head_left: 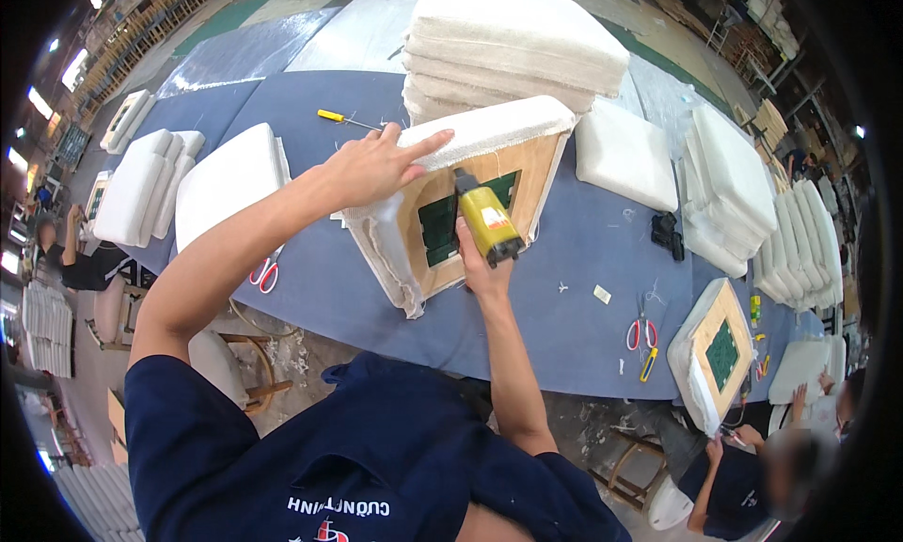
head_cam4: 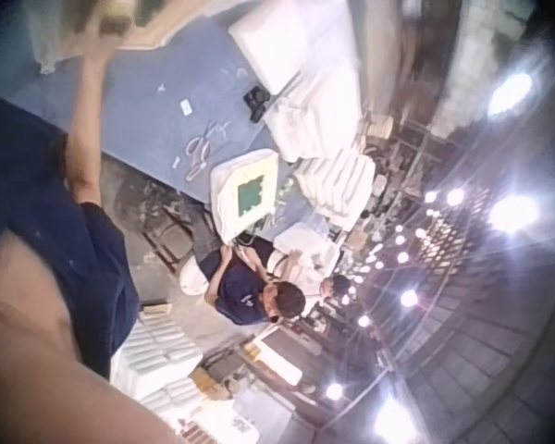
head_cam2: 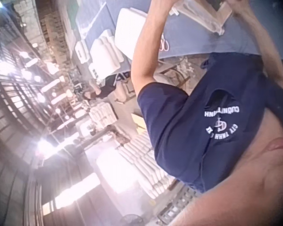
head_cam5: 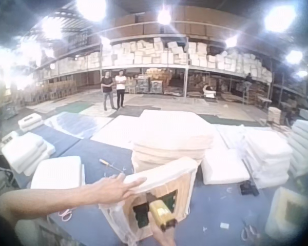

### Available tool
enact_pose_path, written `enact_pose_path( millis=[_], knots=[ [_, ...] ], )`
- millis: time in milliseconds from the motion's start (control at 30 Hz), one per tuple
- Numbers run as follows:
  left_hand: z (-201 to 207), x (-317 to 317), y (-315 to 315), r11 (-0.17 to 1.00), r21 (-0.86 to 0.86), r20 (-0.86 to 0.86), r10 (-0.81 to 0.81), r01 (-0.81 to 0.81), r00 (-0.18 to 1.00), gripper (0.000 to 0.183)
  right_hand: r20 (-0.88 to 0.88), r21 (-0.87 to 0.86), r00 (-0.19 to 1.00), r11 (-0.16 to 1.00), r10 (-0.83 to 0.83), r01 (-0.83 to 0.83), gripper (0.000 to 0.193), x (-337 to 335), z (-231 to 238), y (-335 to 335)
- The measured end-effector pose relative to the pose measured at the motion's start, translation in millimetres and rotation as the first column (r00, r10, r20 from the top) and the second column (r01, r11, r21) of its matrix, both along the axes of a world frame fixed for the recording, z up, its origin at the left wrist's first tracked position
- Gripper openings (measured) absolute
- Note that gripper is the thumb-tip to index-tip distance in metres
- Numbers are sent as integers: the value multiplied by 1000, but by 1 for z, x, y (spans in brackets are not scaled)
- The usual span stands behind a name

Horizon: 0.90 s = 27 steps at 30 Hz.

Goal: The person wraps white fabric around rectangular foam blocks, secures the fabric with a staple gun, and trims excess fabric with scissors. The person repeats this process for multiple cushion units on a workbench.

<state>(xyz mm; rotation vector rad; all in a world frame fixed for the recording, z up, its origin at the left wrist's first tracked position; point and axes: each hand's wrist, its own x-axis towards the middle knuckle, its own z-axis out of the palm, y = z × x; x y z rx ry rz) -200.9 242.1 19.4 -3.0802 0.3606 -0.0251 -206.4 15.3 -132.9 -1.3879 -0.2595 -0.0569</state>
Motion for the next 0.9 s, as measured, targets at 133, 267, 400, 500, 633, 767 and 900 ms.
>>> enact_pose_path(
  millis=[133, 267, 400, 500, 633, 767, 900],
  knots=[
    [-1, -5, 0, 999, 28, 18, -17, 16, 1000, 73, -31, -34, 998, 997, 61, -62, 23, 7, 5, 11],
    [-2, -6, 1, 1000, -1, 20, -31, 31, 999, 82, 33, -143, 995, 986, 95, -89, 23, -4, 6, 16],
    [-1, -9, -1, 999, 7, 23, -37, 37, 999, 89, 150, -155, 984, 986, 90, -67, 24, -16, 13, 22],
    [5, -9, -5, 1000, -6, -46, -18, 17, 999, 87, 266, -154, 963, 988, 53, -12, 25, -20, 21, 23],
    [19, 4, 65, 469, -859, -391, -339, -207, 856, 67, 219, -157, 974, 987, 62, -28, 26, -32, 20, 15],
    [5, -3, 74, 660, -747, -276, -203, -77, 940, 64, 228, -257, 972, 966, 56, 5, 27, -32, 2, 14],
    [37, -29, 19, 982, -158, -388, 39, -108, 921, 62, 140, -189, 989, 982, 43, -16, 24, -32, 7, 12]
  ],
)
